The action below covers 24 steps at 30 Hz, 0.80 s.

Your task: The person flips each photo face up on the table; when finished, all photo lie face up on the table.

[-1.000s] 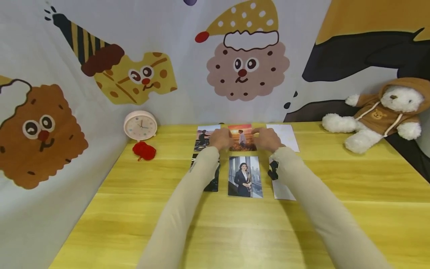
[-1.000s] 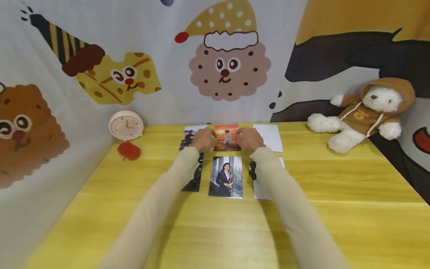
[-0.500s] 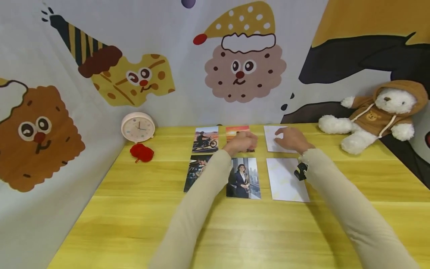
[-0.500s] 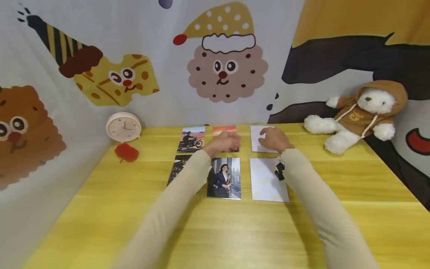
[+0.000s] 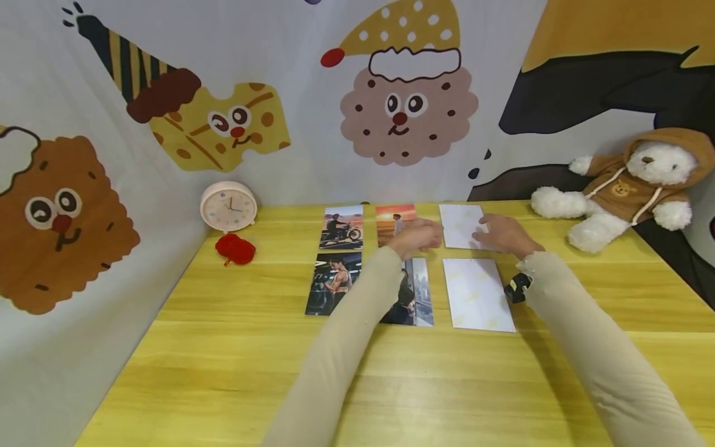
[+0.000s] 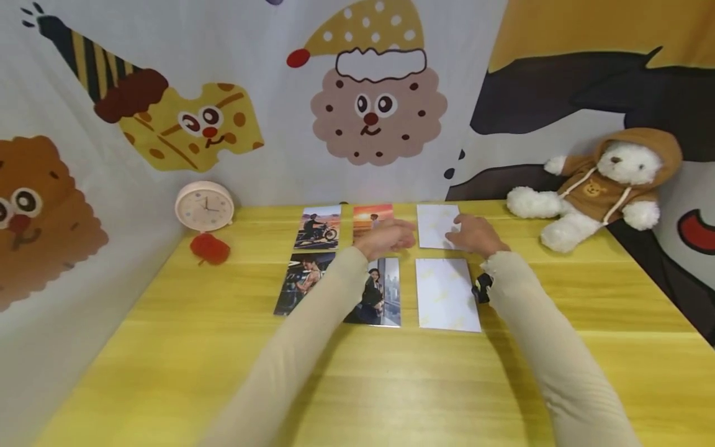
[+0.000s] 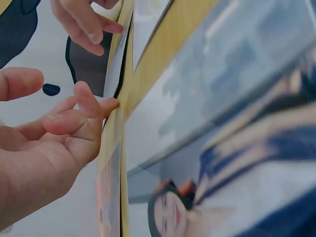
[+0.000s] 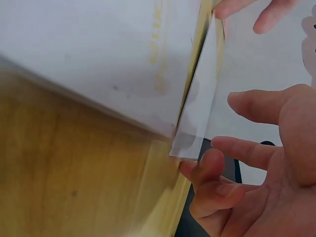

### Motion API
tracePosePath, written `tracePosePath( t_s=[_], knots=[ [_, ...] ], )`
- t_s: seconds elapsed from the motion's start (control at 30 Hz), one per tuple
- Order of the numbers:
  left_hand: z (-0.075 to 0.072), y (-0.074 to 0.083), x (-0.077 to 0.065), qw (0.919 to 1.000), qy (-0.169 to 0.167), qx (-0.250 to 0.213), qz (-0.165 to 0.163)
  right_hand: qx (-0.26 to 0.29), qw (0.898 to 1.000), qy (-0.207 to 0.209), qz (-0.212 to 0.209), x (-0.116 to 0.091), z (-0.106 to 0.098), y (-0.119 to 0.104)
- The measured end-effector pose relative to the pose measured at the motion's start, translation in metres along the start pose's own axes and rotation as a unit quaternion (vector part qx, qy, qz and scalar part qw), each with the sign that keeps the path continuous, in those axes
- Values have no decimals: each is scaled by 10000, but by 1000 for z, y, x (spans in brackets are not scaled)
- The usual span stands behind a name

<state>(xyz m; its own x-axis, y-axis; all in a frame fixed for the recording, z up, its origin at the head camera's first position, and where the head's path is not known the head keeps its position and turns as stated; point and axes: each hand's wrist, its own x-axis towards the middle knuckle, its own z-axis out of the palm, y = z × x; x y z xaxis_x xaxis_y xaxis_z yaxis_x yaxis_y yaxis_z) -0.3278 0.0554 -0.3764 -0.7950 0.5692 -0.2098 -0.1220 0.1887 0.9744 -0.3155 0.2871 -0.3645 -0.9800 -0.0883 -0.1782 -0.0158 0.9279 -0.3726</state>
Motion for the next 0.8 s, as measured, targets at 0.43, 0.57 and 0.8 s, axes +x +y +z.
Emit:
tracePosePath(
  t_s=[0.43, 0.57, 0.8],
  knots=[
    [13, 7, 6, 9988, 408, 230, -148, -120, 9999, 11, -68, 2, 4, -2],
    [13, 6, 9, 9978, 651, 26, -119, -413, 9991, -2, -73, 3, 4, -11],
    [14, 5, 12, 9979, 578, -282, -31, -686, 9968, -392, 81, 1, 4, -19]
  ],
)
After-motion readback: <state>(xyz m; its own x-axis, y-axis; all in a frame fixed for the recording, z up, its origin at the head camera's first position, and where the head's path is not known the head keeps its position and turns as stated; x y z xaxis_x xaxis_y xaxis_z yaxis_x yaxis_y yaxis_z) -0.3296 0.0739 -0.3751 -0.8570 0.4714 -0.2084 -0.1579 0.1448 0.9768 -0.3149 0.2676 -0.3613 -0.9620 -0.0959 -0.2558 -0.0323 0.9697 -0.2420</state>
